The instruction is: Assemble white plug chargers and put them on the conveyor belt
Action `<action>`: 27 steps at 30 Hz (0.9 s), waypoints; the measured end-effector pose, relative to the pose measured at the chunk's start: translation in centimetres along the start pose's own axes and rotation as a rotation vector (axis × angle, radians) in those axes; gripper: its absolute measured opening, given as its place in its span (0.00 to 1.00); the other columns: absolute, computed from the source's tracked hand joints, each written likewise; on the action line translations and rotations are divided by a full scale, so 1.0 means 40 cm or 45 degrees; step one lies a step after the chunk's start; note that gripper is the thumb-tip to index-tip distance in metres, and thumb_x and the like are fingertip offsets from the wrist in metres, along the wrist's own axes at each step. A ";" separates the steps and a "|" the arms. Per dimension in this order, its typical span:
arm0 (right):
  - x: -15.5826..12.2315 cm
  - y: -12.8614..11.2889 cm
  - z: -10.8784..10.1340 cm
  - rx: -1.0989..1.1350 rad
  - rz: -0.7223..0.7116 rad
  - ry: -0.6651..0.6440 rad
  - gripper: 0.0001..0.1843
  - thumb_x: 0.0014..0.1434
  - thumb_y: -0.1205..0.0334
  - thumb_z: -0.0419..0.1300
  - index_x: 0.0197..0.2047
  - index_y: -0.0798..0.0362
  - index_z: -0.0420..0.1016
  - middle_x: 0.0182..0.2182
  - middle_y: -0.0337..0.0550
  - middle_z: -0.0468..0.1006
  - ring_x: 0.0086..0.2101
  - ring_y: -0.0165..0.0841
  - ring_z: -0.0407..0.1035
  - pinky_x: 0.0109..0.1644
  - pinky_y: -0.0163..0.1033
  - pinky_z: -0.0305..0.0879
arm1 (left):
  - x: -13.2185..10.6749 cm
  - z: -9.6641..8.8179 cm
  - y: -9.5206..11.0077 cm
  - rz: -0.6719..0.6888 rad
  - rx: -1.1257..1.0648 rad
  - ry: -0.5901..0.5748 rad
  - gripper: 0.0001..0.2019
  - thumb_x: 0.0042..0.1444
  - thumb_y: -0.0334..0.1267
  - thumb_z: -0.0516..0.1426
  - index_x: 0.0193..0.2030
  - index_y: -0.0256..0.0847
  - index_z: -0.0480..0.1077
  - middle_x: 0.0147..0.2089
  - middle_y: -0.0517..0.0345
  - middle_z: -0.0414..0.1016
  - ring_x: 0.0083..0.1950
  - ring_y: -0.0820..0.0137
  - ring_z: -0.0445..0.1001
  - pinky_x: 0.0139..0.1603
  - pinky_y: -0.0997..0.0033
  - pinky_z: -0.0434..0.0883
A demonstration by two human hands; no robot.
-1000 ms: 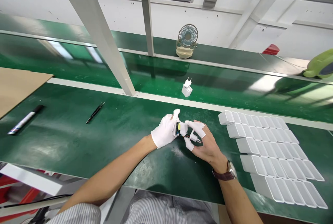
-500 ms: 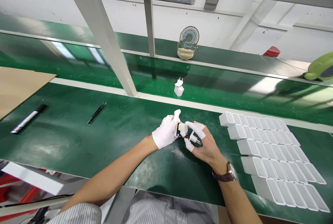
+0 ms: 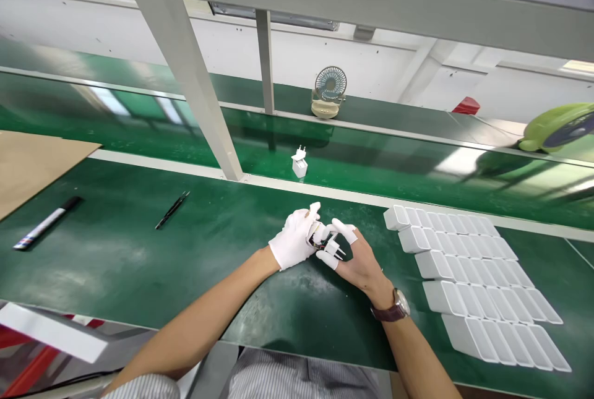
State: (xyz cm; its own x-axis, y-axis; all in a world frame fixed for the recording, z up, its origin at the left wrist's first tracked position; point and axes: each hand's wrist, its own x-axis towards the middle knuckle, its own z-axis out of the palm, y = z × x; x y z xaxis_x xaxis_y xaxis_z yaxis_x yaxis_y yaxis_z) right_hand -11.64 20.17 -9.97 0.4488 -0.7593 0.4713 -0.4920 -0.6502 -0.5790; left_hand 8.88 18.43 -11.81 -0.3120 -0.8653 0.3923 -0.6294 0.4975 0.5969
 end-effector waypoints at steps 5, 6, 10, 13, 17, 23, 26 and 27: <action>0.006 0.001 0.011 0.179 0.065 0.076 0.23 0.68 0.58 0.55 0.64 0.48 0.63 0.49 0.48 0.76 0.50 0.40 0.71 0.56 0.51 0.69 | -0.005 -0.025 0.002 -0.073 -0.182 -0.021 0.32 0.54 0.33 0.61 0.66 0.43 0.61 0.41 0.56 0.77 0.42 0.67 0.73 0.47 0.62 0.71; 0.007 0.003 0.015 0.200 0.091 0.127 0.20 0.69 0.60 0.53 0.62 0.49 0.65 0.48 0.47 0.77 0.50 0.39 0.71 0.56 0.50 0.70 | -0.006 -0.028 0.008 -0.142 -0.347 -0.061 0.34 0.53 0.33 0.63 0.67 0.44 0.60 0.42 0.57 0.77 0.41 0.68 0.74 0.47 0.62 0.72; 0.007 0.012 0.031 0.197 0.060 0.164 0.18 0.67 0.64 0.54 0.59 0.51 0.69 0.52 0.50 0.75 0.53 0.38 0.70 0.60 0.49 0.68 | 0.006 -0.042 0.036 -0.410 -0.814 -0.239 0.23 0.54 0.35 0.64 0.57 0.38 0.70 0.30 0.60 0.75 0.31 0.69 0.74 0.34 0.65 0.76; 0.001 0.014 0.040 0.205 -0.049 0.023 0.22 0.66 0.65 0.55 0.63 0.51 0.67 0.58 0.51 0.71 0.59 0.40 0.65 0.63 0.52 0.65 | 0.016 -0.074 0.038 -0.506 -0.783 -0.214 0.17 0.57 0.40 0.60 0.46 0.27 0.76 0.25 0.61 0.71 0.23 0.73 0.69 0.25 0.72 0.74; -0.004 0.002 0.045 0.174 -0.125 -0.011 0.24 0.67 0.63 0.57 0.65 0.50 0.64 0.60 0.52 0.69 0.60 0.40 0.64 0.64 0.52 0.64 | -0.006 -0.134 0.004 -0.509 -0.863 -0.284 0.50 0.35 0.28 0.71 0.68 0.36 0.58 0.52 0.45 0.73 0.42 0.71 0.77 0.44 0.70 0.76; 0.004 -0.019 0.056 0.097 -0.193 -0.004 0.21 0.67 0.60 0.58 0.62 0.48 0.68 0.60 0.51 0.68 0.58 0.40 0.65 0.61 0.50 0.68 | -0.038 -0.165 -0.007 -0.539 -0.898 -0.333 0.41 0.53 0.40 0.65 0.71 0.39 0.52 0.59 0.43 0.70 0.61 0.60 0.68 0.65 0.53 0.64; 0.003 -0.016 0.064 -0.014 -0.223 -0.056 0.21 0.67 0.60 0.58 0.62 0.46 0.68 0.59 0.51 0.68 0.57 0.42 0.66 0.59 0.52 0.70 | -0.035 -0.154 0.009 -0.548 -0.893 -0.339 0.35 0.58 0.46 0.61 0.69 0.38 0.57 0.60 0.43 0.70 0.59 0.60 0.70 0.59 0.58 0.69; 0.002 -0.014 0.067 -0.049 -0.232 -0.059 0.21 0.67 0.60 0.58 0.62 0.46 0.68 0.58 0.51 0.68 0.56 0.42 0.67 0.58 0.52 0.71 | -0.035 -0.149 0.010 -0.556 -0.906 -0.343 0.34 0.59 0.48 0.60 0.69 0.38 0.58 0.58 0.44 0.71 0.54 0.61 0.73 0.54 0.60 0.72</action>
State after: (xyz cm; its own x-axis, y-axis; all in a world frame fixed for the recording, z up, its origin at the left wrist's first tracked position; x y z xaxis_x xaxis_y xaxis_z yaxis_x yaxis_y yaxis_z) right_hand -9.33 20.55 -11.40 0.5666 -0.6275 0.5341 -0.4273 -0.7780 -0.4607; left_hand 13.29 20.19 -7.94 -0.3610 -0.9274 -0.0979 -0.1665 -0.0392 0.9853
